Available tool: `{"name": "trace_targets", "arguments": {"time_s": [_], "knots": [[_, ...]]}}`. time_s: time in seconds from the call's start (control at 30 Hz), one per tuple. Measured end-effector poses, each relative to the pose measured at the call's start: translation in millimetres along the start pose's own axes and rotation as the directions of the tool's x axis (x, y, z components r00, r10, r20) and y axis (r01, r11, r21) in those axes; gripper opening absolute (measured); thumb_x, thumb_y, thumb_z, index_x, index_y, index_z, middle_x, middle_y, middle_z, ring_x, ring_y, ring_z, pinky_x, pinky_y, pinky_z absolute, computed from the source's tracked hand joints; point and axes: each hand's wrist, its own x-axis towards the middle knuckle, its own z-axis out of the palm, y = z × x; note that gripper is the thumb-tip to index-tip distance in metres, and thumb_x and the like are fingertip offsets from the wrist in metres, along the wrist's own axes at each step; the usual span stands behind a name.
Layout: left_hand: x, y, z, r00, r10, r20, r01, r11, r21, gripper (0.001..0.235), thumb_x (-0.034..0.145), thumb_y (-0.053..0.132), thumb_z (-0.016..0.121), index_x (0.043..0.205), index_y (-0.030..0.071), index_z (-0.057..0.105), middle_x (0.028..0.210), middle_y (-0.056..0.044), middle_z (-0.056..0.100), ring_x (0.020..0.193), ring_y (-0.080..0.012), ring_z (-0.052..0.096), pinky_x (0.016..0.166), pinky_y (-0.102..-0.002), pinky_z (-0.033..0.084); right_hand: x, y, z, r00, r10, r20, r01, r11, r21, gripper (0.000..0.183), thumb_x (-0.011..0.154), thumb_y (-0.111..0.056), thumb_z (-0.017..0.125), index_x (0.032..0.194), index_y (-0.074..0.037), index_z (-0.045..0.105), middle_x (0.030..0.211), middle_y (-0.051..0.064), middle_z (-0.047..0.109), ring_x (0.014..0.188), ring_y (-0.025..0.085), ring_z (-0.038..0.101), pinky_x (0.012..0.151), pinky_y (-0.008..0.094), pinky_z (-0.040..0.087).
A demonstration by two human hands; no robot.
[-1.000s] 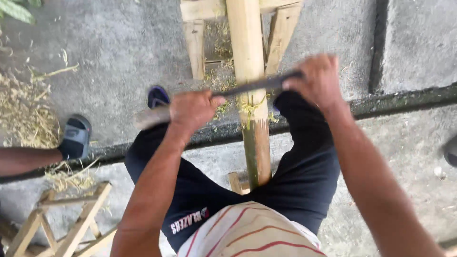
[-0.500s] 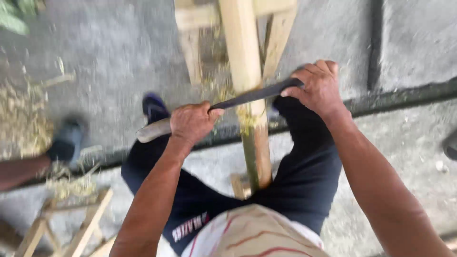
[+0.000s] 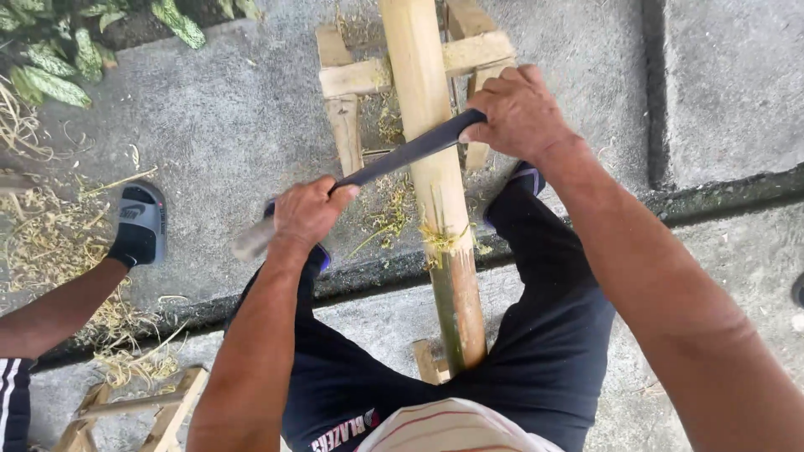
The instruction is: Shaving and shaping a bamboo pole using a machete on a wooden horse support.
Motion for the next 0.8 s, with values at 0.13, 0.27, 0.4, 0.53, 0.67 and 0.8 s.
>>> {"name": "trace_targets", "arguments": {"time_s": [0.13,0.27,0.4,0.53,0.67,0.8], "knots": [[1,-5,14,0.994,0.052,-0.093,-0.054,0.998,-0.026,0.050,0.095,0.063,0.057,0.096,0.016,0.075,0.083,-0.012,0.072,0.088,-0.0355,0.069,0.082,-0.051,0.051,5,9,-8,0.995,0.033,0.095,-0.037,0.999,0.038,0.047,0.081,-0.061,0.075,0.098,-0.017,0.077,0.094,0.002,0.068,0.109,0.021,0.059,0.108,0.040,0.033],[-5,16,-12,1.000,0.021,0.001,-0.021,0.997,-0.073,0.047,0.098,0.058,0.051,0.102,0.015,0.071,0.080,-0.013,0.073,0.086,-0.0326,0.071,0.083,-0.052,0.051,5,10,-8,0.999,-0.001,0.039,0.005,0.996,-0.092,0.048,0.088,-0.062,0.072,0.101,-0.015,0.075,0.095,0.004,0.068,0.108,0.021,0.059,0.110,0.039,0.033],[-9,33,-28,0.997,0.028,-0.068,-0.016,0.986,0.168,0.061,0.102,0.067,0.040,0.104,0.015,0.073,0.089,-0.013,0.072,0.090,-0.0329,0.070,0.082,-0.053,0.052,-9,9,21,1.000,0.014,0.023,-0.015,0.998,0.063,0.039,0.095,-0.052,0.069,0.107,-0.015,0.074,0.099,0.006,0.067,0.105,0.025,0.058,0.104,0.041,0.034],[-42,56,-29,0.979,-0.097,0.182,0.069,0.985,0.157,0.072,0.103,0.070,0.025,0.112,0.015,0.070,0.086,-0.013,0.075,0.082,-0.0283,0.076,0.080,-0.048,0.058,-60,-13,29,0.991,0.130,0.031,-0.132,0.989,0.069,0.040,0.096,-0.053,0.069,0.106,-0.014,0.073,0.101,0.004,0.067,0.103,0.026,0.059,0.100,0.043,0.037],[-27,32,9,0.993,0.081,0.088,-0.097,0.977,0.191,0.074,0.100,0.073,0.031,0.112,0.010,0.069,0.088,-0.019,0.072,0.081,-0.0356,0.073,0.067,-0.054,0.058,-79,-4,50,0.969,0.015,-0.246,0.022,0.989,0.147,0.045,0.087,-0.056,0.072,0.101,-0.013,0.072,0.099,0.007,0.067,0.100,0.030,0.060,0.094,0.048,0.040],[-10,46,-10,0.999,0.034,-0.016,-0.032,0.995,0.094,0.066,0.096,0.071,0.036,0.101,0.015,0.073,0.079,-0.012,0.070,0.077,-0.0339,0.073,0.066,-0.053,0.055,-42,22,29,0.952,-0.004,-0.305,0.052,0.987,0.150,0.044,0.097,-0.057,0.072,0.098,-0.013,0.070,0.096,0.005,0.064,0.105,0.028,0.057,0.101,0.044,0.039]]}}
